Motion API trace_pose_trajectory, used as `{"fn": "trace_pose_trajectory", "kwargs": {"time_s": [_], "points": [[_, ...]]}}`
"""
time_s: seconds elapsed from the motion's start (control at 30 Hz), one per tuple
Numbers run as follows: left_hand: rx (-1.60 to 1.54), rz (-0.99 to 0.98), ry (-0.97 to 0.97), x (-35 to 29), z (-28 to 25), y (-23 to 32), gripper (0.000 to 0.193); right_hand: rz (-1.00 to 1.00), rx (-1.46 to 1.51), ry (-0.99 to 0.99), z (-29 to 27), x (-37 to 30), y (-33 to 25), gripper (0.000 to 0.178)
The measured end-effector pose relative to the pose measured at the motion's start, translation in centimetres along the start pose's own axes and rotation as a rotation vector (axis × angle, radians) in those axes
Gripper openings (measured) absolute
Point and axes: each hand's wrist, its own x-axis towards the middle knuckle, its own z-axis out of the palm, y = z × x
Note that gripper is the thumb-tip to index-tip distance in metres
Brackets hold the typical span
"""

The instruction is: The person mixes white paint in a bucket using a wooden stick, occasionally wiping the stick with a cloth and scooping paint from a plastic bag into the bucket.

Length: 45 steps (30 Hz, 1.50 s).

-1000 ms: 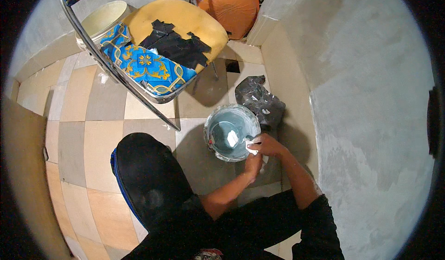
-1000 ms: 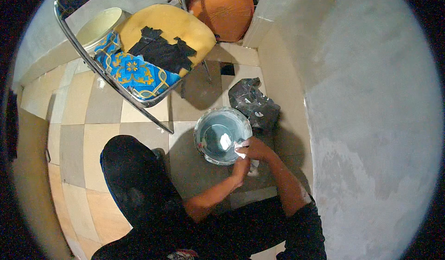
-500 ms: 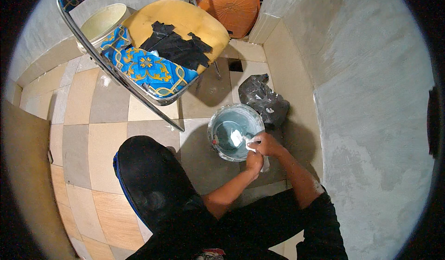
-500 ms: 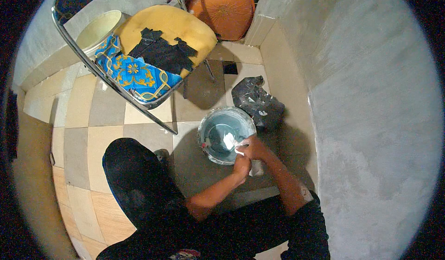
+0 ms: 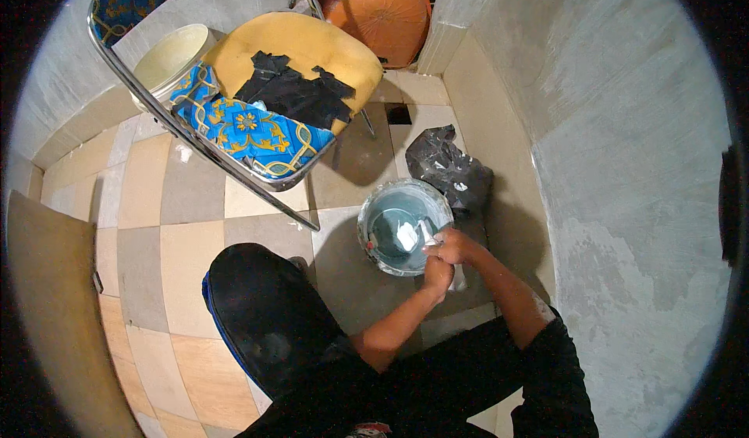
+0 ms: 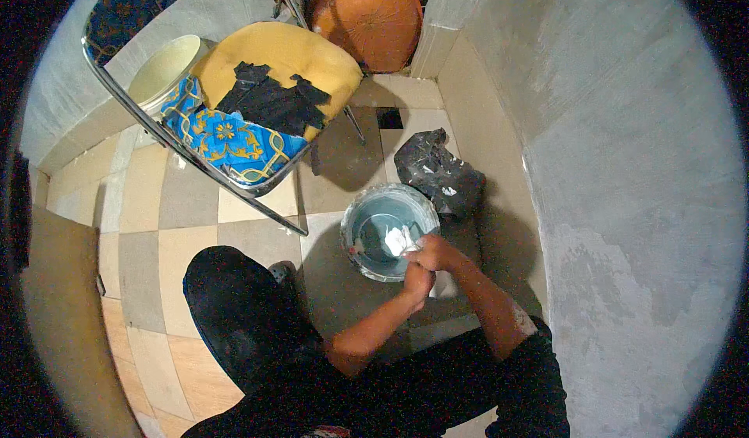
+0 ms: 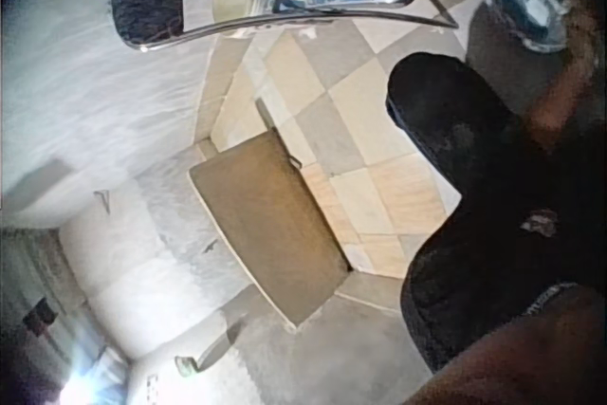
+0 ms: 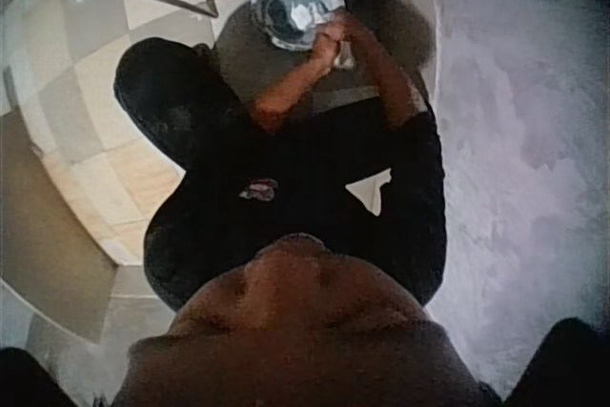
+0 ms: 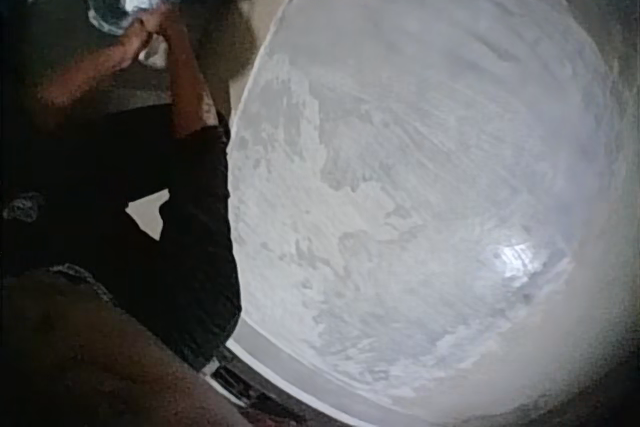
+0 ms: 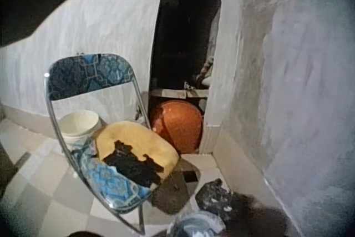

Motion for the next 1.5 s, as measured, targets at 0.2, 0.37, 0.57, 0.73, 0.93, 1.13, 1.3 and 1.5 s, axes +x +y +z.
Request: {"fn": "trace_pose_trajectory", "kwargs": {"time_s": [0.2,0.37,0.57,0.73,0.93,1.13,1.3,1.5], "points": [[0.057,-0.103,-0.035,0.1,0.1,-0.6,0.036,0.151,0.061,-0.057,1.5,0.5,2.2,0.044],[0.112,-0.123,0.036,-1.2,0.9,-0.7,0.036,0.116,-0.007,-0.037,2.3,-0.3,3.1,0.042],[0.216,-0.055,0.097,0.2,-0.2,-4.0,0.034,-0.046,-0.088,-0.019,3.0,0.6,1.8,0.041],[0.295,0.098,-0.047,-1.3,1.8,-4.5,0.028,0.126,-0.043,0.072,3.3,-1.5,3.7,0.041],[0.394,0.099,0.012,-1.4,0.8,-2.9,0.029,0.206,-0.068,0.078,3.7,0.3,2.9,0.041],[0.264,-0.047,0.007,-1.8,0.0,-1.2,0.034,0.162,-0.021,0.181,2.2,0.3,-0.6,0.041],[0.378,0.040,0.039,-1.8,0.2,-1.8,0.041,0.210,-0.006,-0.033,1.8,1.5,0.2,0.045],[0.454,-0.039,0.126,-1.9,0.1,-0.7,0.041,0.297,0.080,0.044,1.7,2.2,-0.1,0.049]]}}
